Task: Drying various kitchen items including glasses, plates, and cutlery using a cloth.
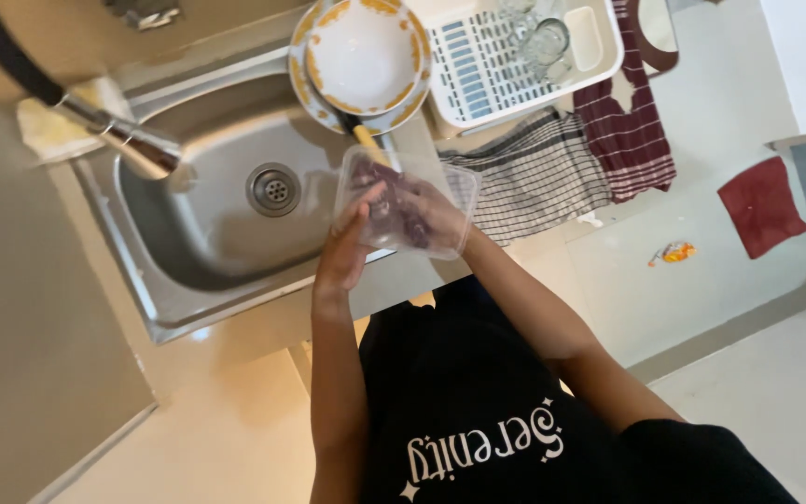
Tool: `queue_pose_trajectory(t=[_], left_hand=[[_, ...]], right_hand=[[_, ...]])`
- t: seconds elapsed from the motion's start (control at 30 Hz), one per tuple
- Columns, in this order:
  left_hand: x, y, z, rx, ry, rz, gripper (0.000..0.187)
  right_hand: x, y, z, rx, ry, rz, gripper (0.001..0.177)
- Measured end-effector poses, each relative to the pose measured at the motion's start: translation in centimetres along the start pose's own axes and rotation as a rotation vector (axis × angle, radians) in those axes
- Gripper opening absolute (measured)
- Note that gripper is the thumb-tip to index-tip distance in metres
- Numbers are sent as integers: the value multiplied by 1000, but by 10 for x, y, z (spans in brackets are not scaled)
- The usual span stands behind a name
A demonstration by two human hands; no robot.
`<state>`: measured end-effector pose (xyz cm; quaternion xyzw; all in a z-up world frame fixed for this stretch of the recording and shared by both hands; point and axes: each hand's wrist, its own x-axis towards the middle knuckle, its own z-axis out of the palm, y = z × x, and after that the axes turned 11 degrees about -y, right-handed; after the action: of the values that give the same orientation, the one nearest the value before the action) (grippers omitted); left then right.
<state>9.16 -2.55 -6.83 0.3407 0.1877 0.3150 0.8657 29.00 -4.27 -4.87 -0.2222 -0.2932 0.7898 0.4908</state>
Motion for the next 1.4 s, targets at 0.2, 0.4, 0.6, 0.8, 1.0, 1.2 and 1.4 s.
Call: queue_pose_trajectory(t=[0.2, 0.4, 0.6, 0.8, 1.0, 1.2, 1.4], left_hand=[[26, -27, 25, -14, 36, -73, 55], [58, -61, 36, 338, 225, 28, 41], [70, -62, 60, 494, 467, 161, 36], [45, -65, 79, 372, 728, 120, 42], [38, -64, 101, 139, 823, 238, 52], [36, -77, 95, -36, 766, 354, 61], [58, -42, 122, -6, 713, 315, 83]], right_hand=[[-48, -55, -83, -368, 217, 383, 57], [-74, -154, -74, -820, 174, 506, 55], [-54, -220, -113, -1272, 126, 347, 23], [8, -312, -192, -1620, 116, -393, 22], [95, -310, -273, -1890, 50, -356, 22], [138, -264, -348, -1982, 35, -290, 24], [148, -232, -359, -2023, 350, -407, 52]])
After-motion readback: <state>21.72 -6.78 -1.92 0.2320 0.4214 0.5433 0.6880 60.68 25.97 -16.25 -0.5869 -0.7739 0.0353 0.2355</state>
